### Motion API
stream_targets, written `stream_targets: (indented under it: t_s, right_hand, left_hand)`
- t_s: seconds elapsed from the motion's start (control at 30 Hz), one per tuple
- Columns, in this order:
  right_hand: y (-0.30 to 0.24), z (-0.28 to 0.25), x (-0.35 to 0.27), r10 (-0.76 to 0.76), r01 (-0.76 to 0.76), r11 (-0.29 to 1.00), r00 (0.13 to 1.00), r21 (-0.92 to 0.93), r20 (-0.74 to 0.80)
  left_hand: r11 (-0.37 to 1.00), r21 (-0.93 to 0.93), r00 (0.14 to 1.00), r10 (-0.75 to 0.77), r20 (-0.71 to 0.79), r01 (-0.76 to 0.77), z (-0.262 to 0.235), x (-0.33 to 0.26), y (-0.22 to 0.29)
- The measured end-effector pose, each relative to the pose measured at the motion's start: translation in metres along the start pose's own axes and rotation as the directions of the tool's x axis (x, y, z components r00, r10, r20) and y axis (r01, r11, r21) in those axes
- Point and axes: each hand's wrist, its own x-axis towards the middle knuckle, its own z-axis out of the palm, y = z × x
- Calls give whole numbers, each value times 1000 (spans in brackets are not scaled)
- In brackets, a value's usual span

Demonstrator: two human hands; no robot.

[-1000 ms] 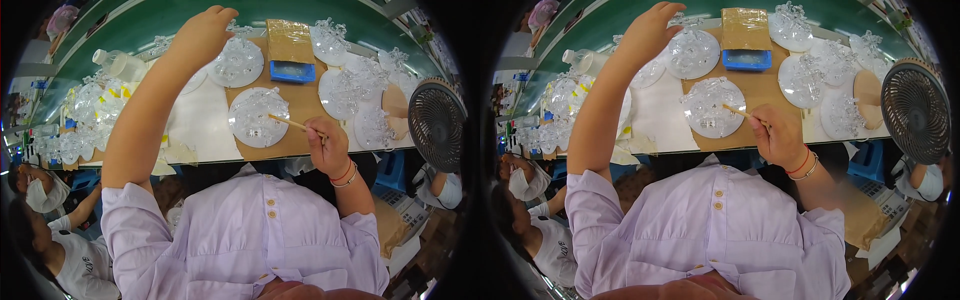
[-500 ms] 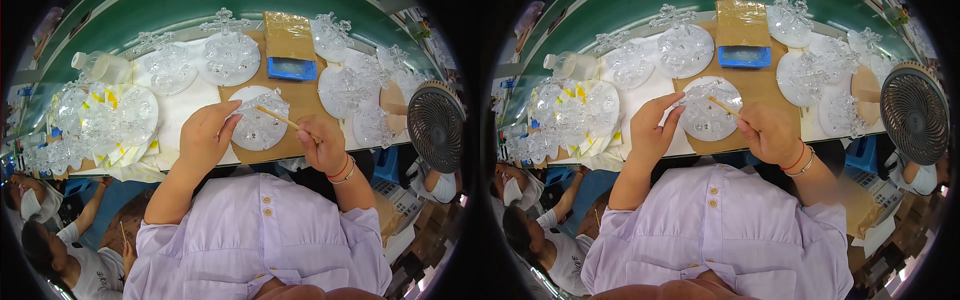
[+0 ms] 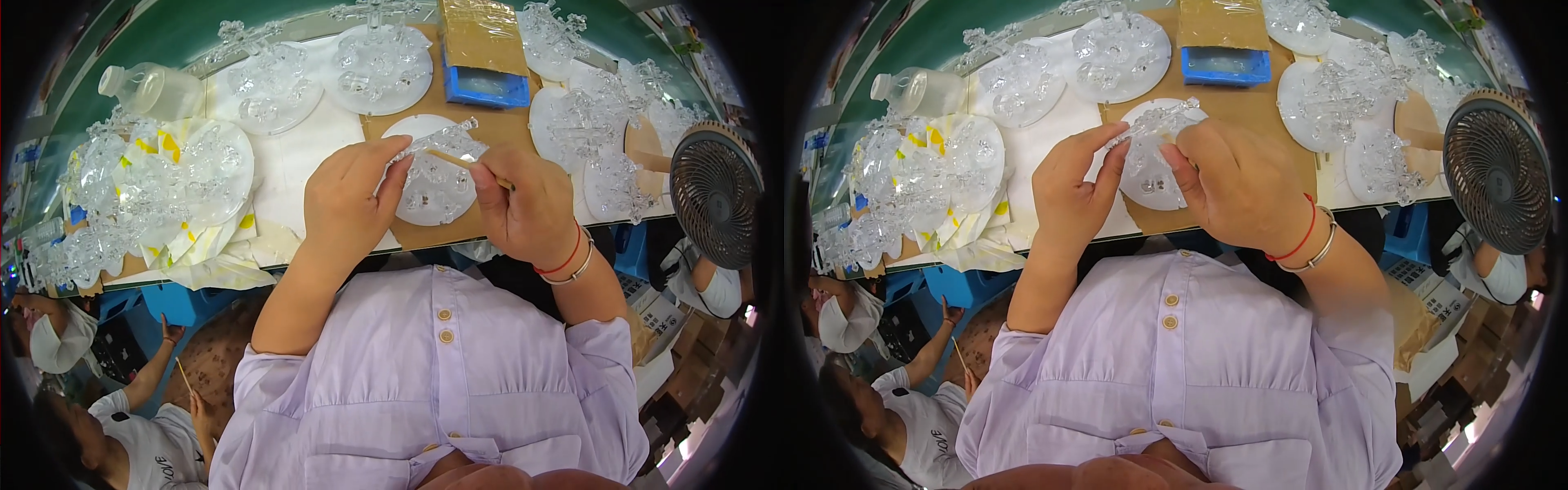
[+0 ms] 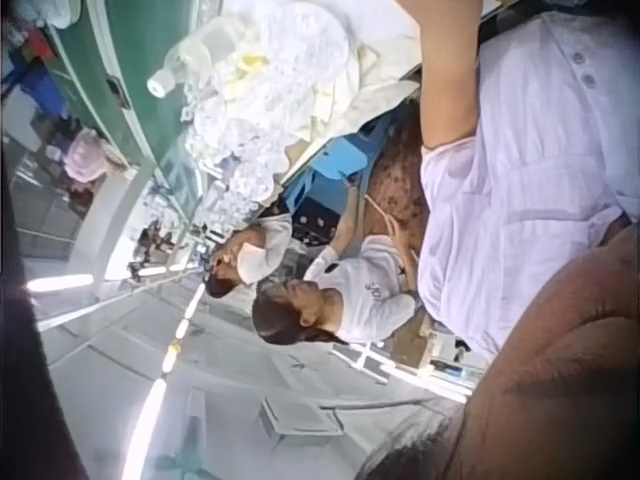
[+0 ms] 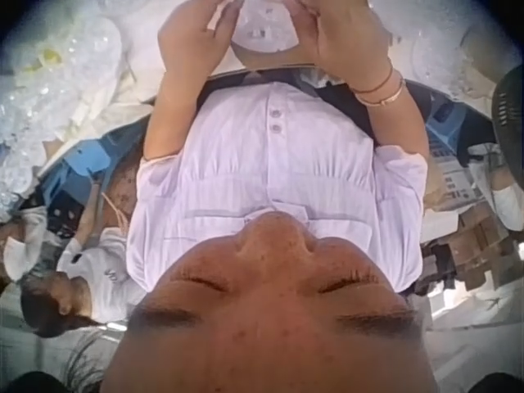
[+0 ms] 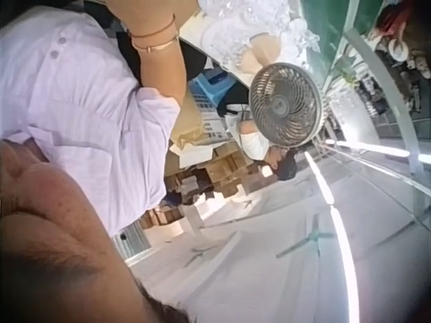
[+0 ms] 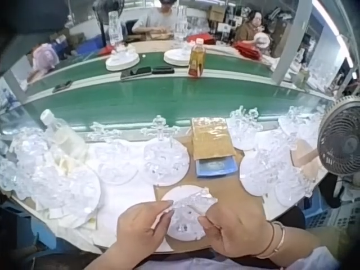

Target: Applying glue to decorative clear components and attaching them to a circular base on an assembly line.

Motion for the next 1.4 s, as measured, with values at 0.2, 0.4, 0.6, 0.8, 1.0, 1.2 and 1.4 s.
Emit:
stream_targets:
  t_s: [0.2, 0.4, 0.6, 0.8, 1.0, 1.2, 1.4]
  right_hand:
    - [-6, 4, -12, -156, 159, 985, 986, -71, 52]
    - [5, -4, -34, -87, 87, 996, 996, 26, -29]
    - [6, -19, -26, 153, -153, 988, 988, 23, -32]
    - [3, -25, -15, 157, -157, 986, 988, -62, -5]
    - [0, -32, -16, 297, -298, 954, 954, 21, 27]
    - [-3, -31, -14, 178, -180, 984, 979, 4, 103]
    - [5, -41, -8, 108, -117, 993, 968, 29, 228]
  left_hand:
    - [999, 7, 999, -40, 27, 39, -2, -1, 3]
    - [999, 30, 1000, -11, 12, 10, -2, -4, 2]
    - [998, 59, 1000, 16, -4, -16, 1, -4, 3]
    - [997, 69, 999, 34, -26, -33, 3, -1, 4]
    - [998, 58, 999, 16, -31, -15, 10, 5, 12]
    - [994, 108, 1000, 24, 1, -24, 13, 4, 9]
    - [995, 99, 1000, 24, -16, -22, 15, 5, 9]
